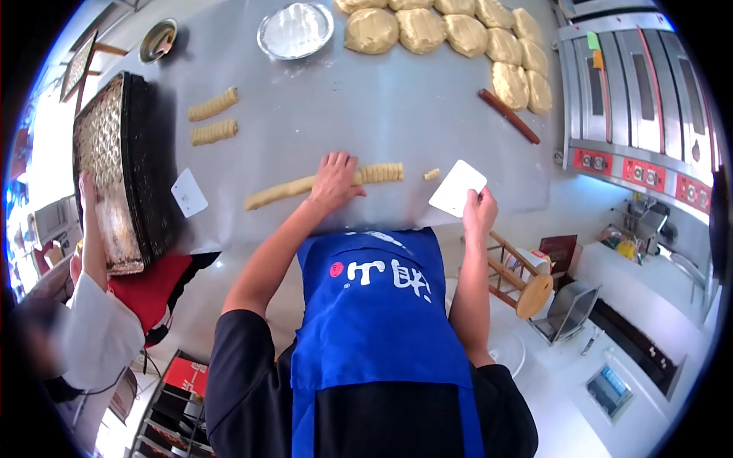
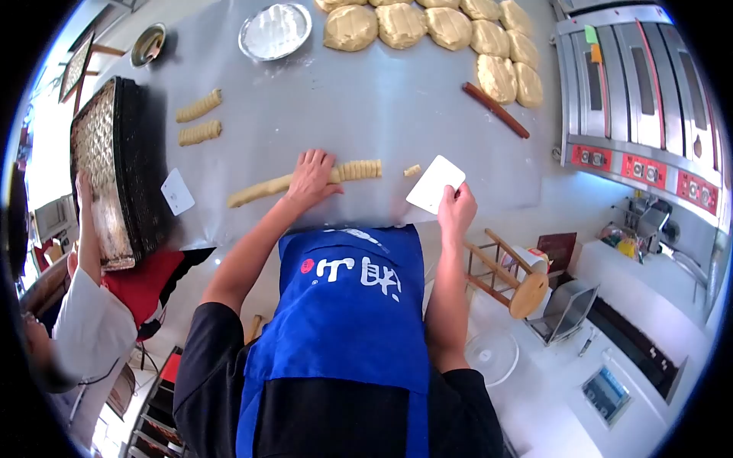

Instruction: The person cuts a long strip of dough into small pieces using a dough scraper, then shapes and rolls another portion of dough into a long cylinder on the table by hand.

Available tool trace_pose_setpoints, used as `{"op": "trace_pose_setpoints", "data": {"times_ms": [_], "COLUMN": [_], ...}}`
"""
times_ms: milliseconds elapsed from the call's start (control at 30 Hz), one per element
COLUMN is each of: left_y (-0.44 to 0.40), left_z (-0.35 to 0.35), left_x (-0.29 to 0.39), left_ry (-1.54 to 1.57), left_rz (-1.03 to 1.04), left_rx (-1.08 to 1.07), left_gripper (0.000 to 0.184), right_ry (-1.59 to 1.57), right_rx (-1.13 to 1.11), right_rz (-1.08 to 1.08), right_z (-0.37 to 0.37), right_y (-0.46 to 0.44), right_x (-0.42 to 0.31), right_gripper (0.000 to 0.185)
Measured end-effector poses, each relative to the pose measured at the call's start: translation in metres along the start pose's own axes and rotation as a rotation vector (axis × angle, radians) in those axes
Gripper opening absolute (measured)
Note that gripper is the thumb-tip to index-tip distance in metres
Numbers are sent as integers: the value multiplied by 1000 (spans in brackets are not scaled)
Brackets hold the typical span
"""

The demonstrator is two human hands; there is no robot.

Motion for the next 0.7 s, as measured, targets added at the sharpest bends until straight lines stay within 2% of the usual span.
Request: {"op": "trace_pose_setpoints", "data": {"times_ms": [67, 100, 167, 200, 233, 267, 300, 367, 400, 533, 633, 700], "left_y": [1, -2, -10, -14, -16, -18, -24, -33, -36, -55, -82, -99], "left_z": [-12, -6, 6, 19, 22, 24, 31, 38, 39, 39, 53, 68], "left_x": [16, 20, 30, 32, 37, 41, 50, 61, 68, 83, 90, 102], "left_ry": [33, 33, 79, 77, 98, 121, 123, 219, 218, 201, 182, 90], "left_rz": [41, 47, 104, 110, 126, 143, 147, 110, 127, 146, 123, 248], "left_rx": [99, 93, 181, 176, 289, 403, 395, 409, 404, 358, 247, 119], "left_gripper": [72, 72, 53, 53, 46, 38, 38, 33, 34, 37, 43, 49], "right_ry": [270, 269, 358, 455, 554, 528, 367, 339, 312, 320, 277, 240], "right_rx": [-28, -25, -9, 5, 18, 28, 59, 43, 169, 200, 169, 169], "right_rz": [3, 12, 25, -46, -113, -158, -275, -279, -291, -204, -136, -114], "right_z": [-10, -8, 2, 11, 22, 33, 41, 44, 35, 10, -9, -15], "right_y": [-7, -7, -11, -10, -6, -1, 4, 12, 14, 6, 0, -1], "right_x": [15, 22, 39, 33, 18, 6, -10, -32, -39, -21, 3, 14], "right_gripper": [24, 24, 22, 21, 20, 20, 20, 22, 25, 29, 30, 30]}}
Point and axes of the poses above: each hand's wrist, its own y-axis away from the middle knuckle, its own z-axis out of the palm, x = y × z, the point moved 9 cm from there along -y, towards the middle knuckle, and after that the axes turned 13 degrees about y, right-handed, at the moved point
